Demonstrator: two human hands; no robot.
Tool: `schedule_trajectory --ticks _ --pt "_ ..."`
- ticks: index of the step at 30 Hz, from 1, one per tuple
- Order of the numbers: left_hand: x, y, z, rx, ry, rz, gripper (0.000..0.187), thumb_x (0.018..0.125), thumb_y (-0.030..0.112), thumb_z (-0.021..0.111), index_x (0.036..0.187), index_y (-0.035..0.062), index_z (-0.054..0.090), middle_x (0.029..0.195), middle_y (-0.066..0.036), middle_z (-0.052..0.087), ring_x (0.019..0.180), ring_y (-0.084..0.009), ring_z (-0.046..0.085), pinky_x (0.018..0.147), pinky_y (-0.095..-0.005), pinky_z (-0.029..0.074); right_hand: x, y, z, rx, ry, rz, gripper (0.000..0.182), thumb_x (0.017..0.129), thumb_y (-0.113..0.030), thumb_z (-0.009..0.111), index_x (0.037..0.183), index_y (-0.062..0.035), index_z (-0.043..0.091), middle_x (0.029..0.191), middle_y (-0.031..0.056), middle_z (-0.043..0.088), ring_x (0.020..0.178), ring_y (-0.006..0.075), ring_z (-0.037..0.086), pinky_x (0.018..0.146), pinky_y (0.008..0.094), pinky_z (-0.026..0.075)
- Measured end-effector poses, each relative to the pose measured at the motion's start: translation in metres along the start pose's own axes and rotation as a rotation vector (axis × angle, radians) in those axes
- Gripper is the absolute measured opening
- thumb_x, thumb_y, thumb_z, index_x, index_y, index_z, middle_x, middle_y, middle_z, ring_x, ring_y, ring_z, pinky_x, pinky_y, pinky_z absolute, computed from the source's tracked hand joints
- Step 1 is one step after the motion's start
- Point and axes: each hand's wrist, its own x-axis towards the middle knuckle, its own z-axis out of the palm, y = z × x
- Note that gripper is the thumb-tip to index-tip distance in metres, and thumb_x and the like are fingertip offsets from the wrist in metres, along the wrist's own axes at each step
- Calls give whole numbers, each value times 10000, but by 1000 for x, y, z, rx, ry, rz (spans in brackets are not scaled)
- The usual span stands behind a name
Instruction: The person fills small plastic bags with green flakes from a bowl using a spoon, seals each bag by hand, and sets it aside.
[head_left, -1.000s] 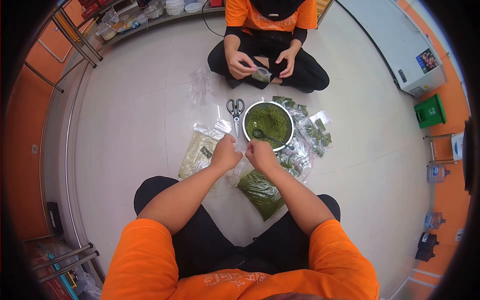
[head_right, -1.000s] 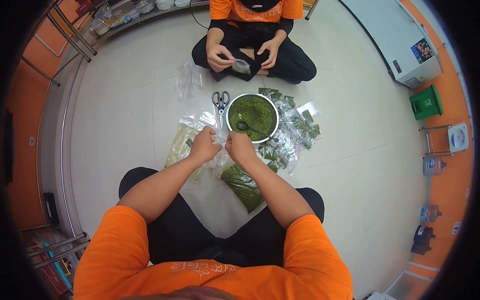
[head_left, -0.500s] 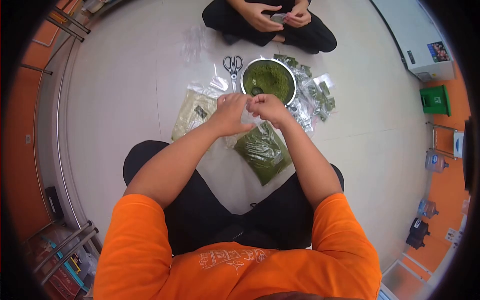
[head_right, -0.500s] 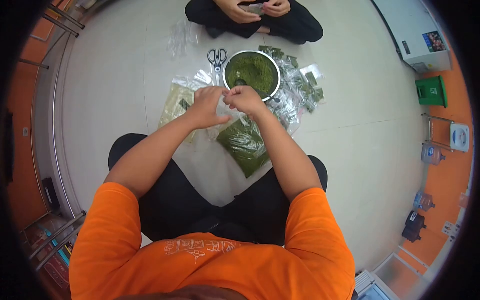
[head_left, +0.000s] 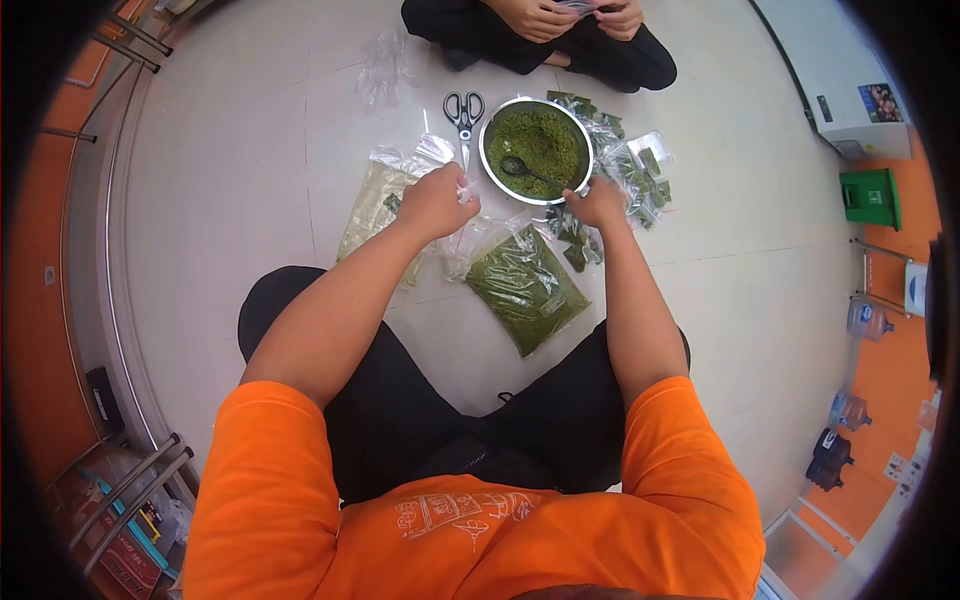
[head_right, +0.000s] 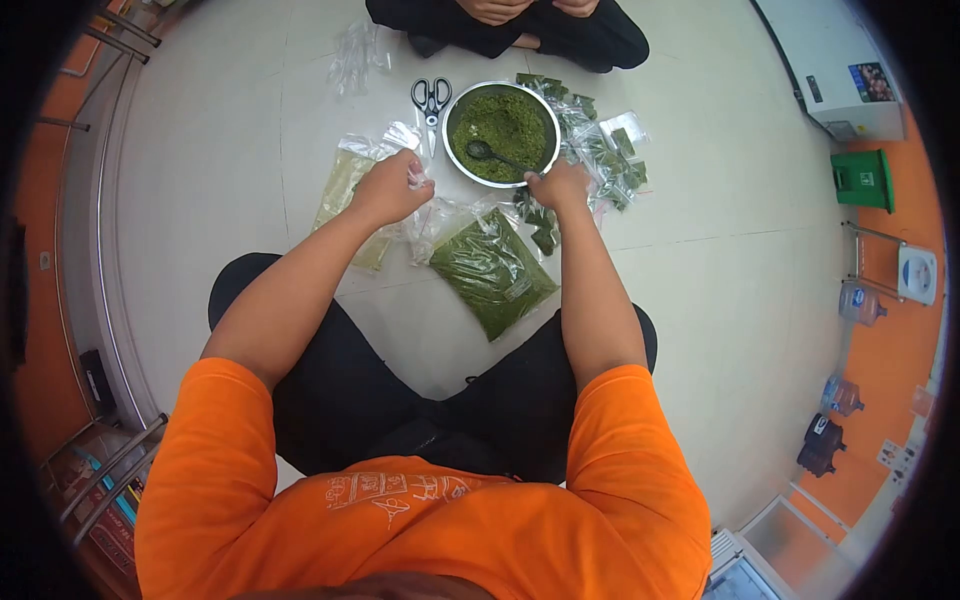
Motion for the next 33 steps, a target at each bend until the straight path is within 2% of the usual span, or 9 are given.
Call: schedule_trajectory --ticks 1,7,10,13,16,20,21,24,33 --pt "0 -1 -1 14 -2 -38 432 812 360 719 1095 60 589 1027 -140 687 982 -304 666 848 -413 516 1 6 11 -2 15 16 542 826 -499 721 1031 3 707 1034 241 699 982 394 673 877 430 517" --pt "-5 11 -11 12 -48 -102 446 823 345 695 1150 66 578 1087 -136 687 1042 -299 656 899 -432 498 28 17 44 888 -159 431 298 892 -267 728 971 18 689 841 118 699 718 175 656 627 308 501" --pt "-3 5 -10 18 -62 -84 449 826 338 692 1159 62 571 1110 -137 680 1057 -298 651 898 -431 500 33 0 41 1372 29 294 225 883 -153 737 938 62 695 764 86 664 679 150 644 617 251 508" --pt "-3 3 -10 -4 -80 -87 445 824 331 693 1156 59 575 1109 -138 682 1060 -302 652 902 -426 503 25 -31 30 1595 -15 264 259 915 -221 718 927 37 721 731 69 660 597 132 605 583 272 485" --pt "-5 3 -11 -24 -74 -78 440 819 321 697 1154 60 581 1112 -139 683 1062 -303 653 906 -417 506 18 -48 14 1065 214 10 265 942 -255 690 983 2 737 726 62 646 630 112 599 609 291 486" --pt "-4 0 -12 -41 -95 -92 443 818 320 698 1157 57 585 1117 -141 684 1065 -305 653 914 -417 505 14 -50 -6 685 538 -242 214 944 -208 663 1021 -22 737 906 148 700 812 255 671 734 353 511" --pt "-4 -1 -12 -41 -93 -89 444 818 320 698 1158 57 585 1120 -143 682 1067 -306 652 914 -418 505 16 -47 -2 666 561 -287 191 925 -177 666 1024 -29 735 958 169 703 872 341 666 771 385 514" --pt "-3 -2 -11 -36 -101 -92 448 821 322 697 1163 55 584 1132 -147 678 1071 -311 649 914 -421 506 14 -46 19 618 470 -479 167 911 -142 670 1018 -29 732 942 169 696 875 357 661 785 409 515" --pt "1 0 -7 -26 -136 -109 456 836 335 688 1188 64 586 1173 -145 663 1112 -314 633 926 -424 505 13 -41 10 645 436 -286 144 928 -133 644 983 -24 720 960 184 694 888 369 668 796 402 520"
